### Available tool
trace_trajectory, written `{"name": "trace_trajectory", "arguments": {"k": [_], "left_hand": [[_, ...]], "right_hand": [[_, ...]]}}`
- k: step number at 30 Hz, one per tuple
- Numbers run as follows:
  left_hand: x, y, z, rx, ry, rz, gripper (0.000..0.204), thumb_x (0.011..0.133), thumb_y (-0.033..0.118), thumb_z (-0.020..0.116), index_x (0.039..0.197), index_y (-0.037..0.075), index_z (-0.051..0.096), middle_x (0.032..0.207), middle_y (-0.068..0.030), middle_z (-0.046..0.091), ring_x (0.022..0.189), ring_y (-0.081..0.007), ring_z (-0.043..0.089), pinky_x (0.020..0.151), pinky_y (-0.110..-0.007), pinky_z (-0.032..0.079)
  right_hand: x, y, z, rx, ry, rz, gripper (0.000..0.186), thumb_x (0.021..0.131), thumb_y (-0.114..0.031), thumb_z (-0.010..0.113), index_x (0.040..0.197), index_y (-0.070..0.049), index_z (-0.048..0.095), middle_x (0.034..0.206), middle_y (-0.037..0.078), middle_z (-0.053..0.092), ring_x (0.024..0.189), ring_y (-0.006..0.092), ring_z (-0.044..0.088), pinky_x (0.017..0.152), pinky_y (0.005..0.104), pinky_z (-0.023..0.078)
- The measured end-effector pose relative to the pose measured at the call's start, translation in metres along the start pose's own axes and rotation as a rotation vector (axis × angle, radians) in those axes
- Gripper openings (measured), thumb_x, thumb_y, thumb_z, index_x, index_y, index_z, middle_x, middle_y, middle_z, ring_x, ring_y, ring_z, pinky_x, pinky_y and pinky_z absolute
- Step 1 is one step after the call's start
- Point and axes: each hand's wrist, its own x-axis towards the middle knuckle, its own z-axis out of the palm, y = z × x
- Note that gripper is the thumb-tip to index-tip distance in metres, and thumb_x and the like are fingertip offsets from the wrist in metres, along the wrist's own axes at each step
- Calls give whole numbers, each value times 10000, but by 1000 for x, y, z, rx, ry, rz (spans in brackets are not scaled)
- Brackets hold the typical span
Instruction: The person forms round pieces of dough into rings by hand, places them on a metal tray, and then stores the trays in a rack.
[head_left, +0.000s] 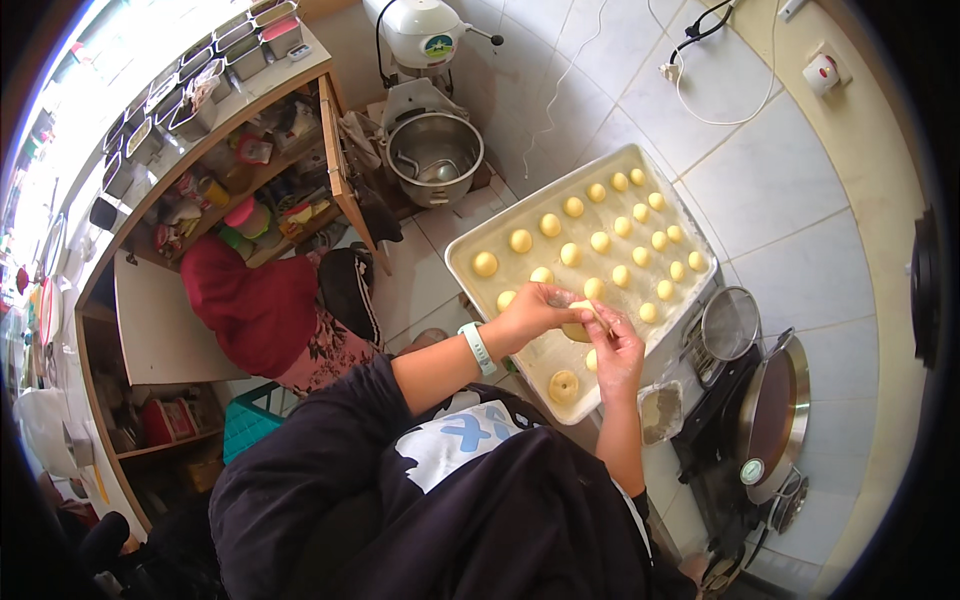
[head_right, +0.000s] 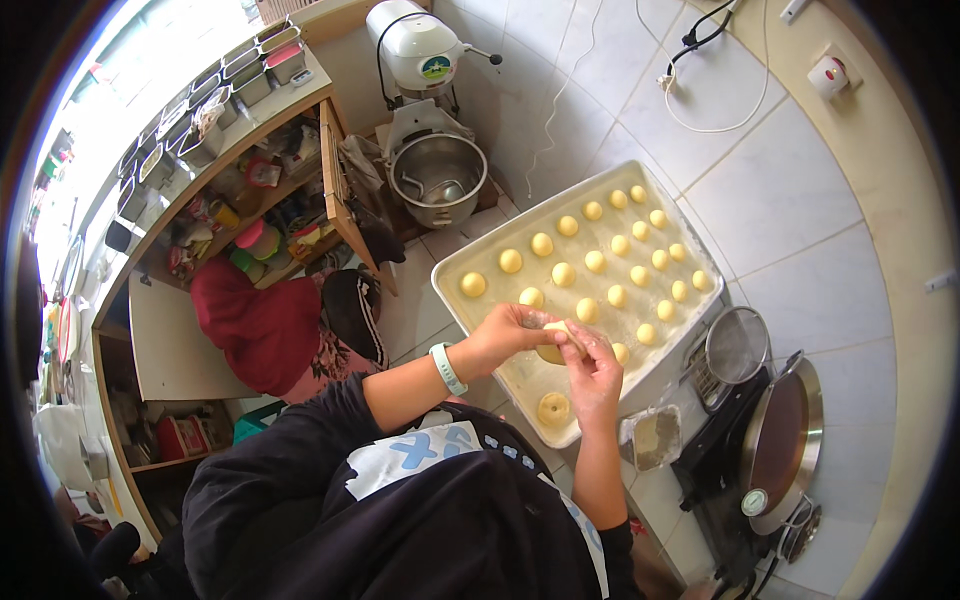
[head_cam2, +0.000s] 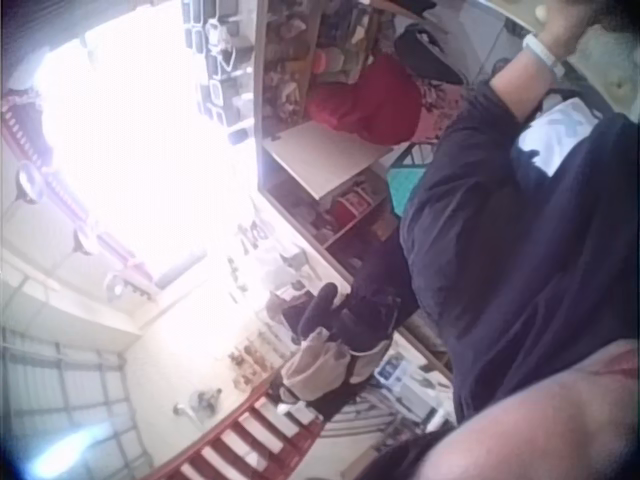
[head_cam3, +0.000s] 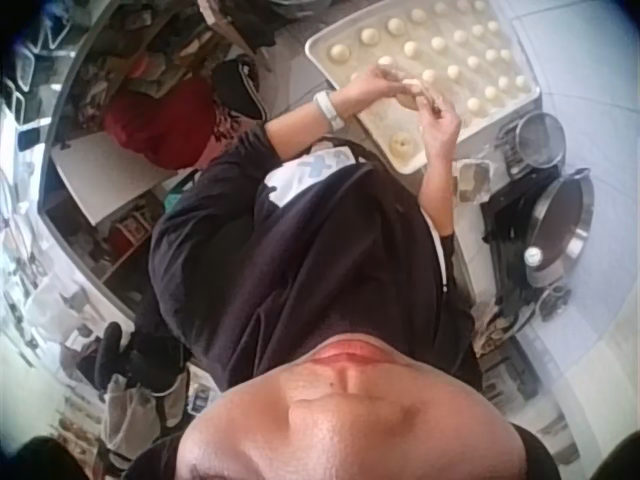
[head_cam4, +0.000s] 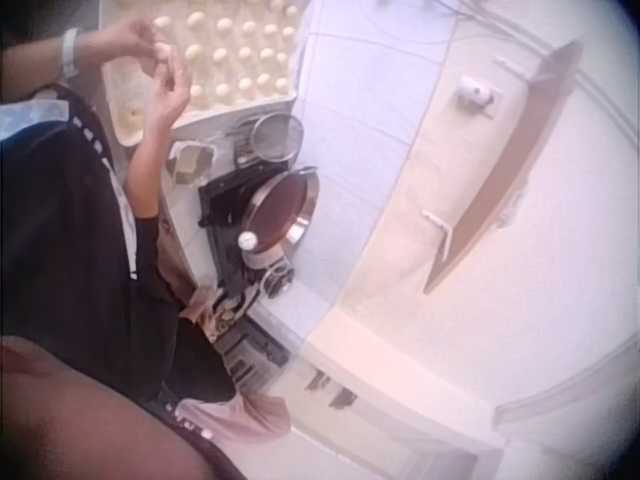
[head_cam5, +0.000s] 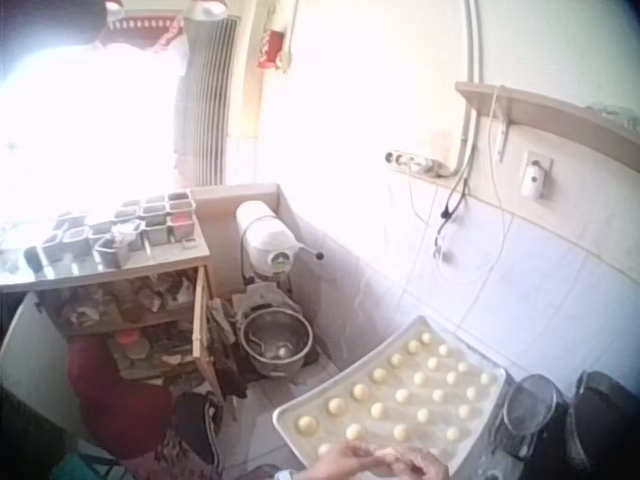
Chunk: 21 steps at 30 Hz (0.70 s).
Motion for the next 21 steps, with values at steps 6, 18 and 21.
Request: {"name": "trace_trajectory", "arguments": {"k": [6, 18, 21], "left_hand": [[6, 2, -8, -66, -13, 42, 229, 784, 215, 713, 930, 40, 686, 785, -6, 664, 691, -37, 545, 549, -180, 364], [14, 8, -21, -1, -122, -104, 233, 789, 221, 710, 913, 27, 680, 815, -29, 673, 699, -55, 564, 582, -207, 417], [18, 4, -24, -2, -51, -58, 232, 790, 222, 709, 907, 24, 678, 806, -26, 668, 695, -53, 561, 577, -205, 411]], "right_hand": [[6, -8, -6, 36, 38, 126, 279, 807, -3, 638, 1076, 53, 593, 1009, 80, 610, 908, 133, 582, 802, 241, 471], [8, 0, 9, 26, -56, 132, 251, 808, 14, 625, 1058, 29, 612, 1030, 60, 602, 884, 131, 593, 784, 241, 476], [10, 1, 2, 53, -12, 180, 243, 808, 12, 624, 1050, 33, 612, 1016, 59, 607, 862, 132, 599, 780, 241, 477]]}}
